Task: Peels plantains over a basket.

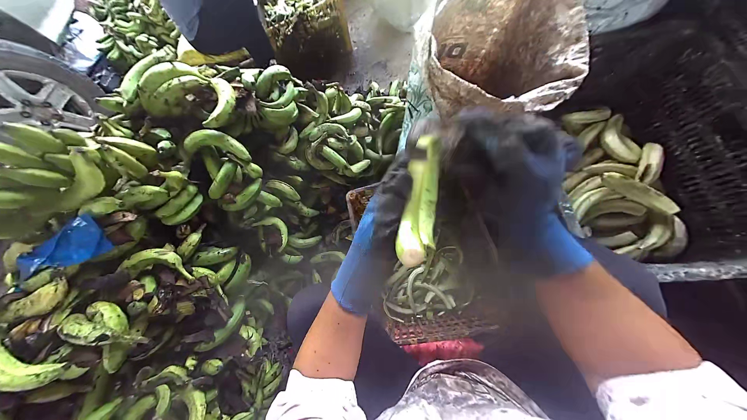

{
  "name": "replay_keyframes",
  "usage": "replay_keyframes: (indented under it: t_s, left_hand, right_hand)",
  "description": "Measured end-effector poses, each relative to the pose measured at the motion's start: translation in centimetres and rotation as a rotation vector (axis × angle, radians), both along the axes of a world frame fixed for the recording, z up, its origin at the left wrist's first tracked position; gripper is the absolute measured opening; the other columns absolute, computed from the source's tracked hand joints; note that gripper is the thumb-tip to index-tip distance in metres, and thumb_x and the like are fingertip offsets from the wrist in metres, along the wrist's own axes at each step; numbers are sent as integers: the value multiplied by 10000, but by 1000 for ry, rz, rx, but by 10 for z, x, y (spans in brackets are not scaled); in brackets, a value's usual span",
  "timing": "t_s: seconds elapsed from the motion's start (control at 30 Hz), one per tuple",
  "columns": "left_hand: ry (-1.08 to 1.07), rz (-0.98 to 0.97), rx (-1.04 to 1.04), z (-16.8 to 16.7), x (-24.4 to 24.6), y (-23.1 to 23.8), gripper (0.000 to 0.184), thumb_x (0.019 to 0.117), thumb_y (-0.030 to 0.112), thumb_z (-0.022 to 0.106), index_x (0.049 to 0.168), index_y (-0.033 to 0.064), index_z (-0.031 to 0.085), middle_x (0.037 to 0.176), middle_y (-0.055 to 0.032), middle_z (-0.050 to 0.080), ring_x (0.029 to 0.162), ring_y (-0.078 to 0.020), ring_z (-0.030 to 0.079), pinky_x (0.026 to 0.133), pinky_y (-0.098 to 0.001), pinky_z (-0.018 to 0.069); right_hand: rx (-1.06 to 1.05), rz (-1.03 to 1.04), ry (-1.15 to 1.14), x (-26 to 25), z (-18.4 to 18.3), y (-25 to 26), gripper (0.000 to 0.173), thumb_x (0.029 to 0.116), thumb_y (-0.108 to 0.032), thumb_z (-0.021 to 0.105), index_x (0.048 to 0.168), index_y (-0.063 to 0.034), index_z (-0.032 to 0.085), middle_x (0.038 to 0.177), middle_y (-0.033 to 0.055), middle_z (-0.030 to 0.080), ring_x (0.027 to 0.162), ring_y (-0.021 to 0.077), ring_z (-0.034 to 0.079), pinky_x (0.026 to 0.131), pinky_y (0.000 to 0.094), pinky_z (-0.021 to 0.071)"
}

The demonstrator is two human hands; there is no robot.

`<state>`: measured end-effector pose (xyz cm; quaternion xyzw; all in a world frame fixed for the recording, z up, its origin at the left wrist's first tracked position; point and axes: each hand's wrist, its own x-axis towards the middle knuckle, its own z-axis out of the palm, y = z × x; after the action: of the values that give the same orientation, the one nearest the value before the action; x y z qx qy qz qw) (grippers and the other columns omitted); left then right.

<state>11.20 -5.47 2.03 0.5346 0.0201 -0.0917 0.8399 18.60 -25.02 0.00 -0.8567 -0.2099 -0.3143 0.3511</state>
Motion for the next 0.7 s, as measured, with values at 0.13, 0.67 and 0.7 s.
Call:
replay_keyframes:
  t_s: [0.13,0.67,0.7]
  left_hand:
    - [29,-54,-32,-7,8,6,403,1096,380,377,1476,271,451,1182,-98,667,933,-230,708,766,-427,625]
    - [-267,279,24,3,9,-8,405,1102,435,362,1471,302,463,1283,25,631,1084,-86,641,896,-301,570]
    - [-329,414,-27,4,14,-15,373,1103,411,375,1430,265,481,1288,14,631,1119,-98,640,927,-308,565]
  right_hand:
    - [7,-112,32,12,2,-9,580,1013,-584,491,1356,-148,662,1256,253,626,1122,416,618,924,629,463]
    - [22,31,43,-24,-9,9,541,989,-558,559,1308,-138,676,1310,216,623,1172,390,610,967,639,445]
    - [15,59,-18,-37,-14,14,500,963,-530,622,1309,-174,682,1278,194,647,1151,361,624,964,605,453]
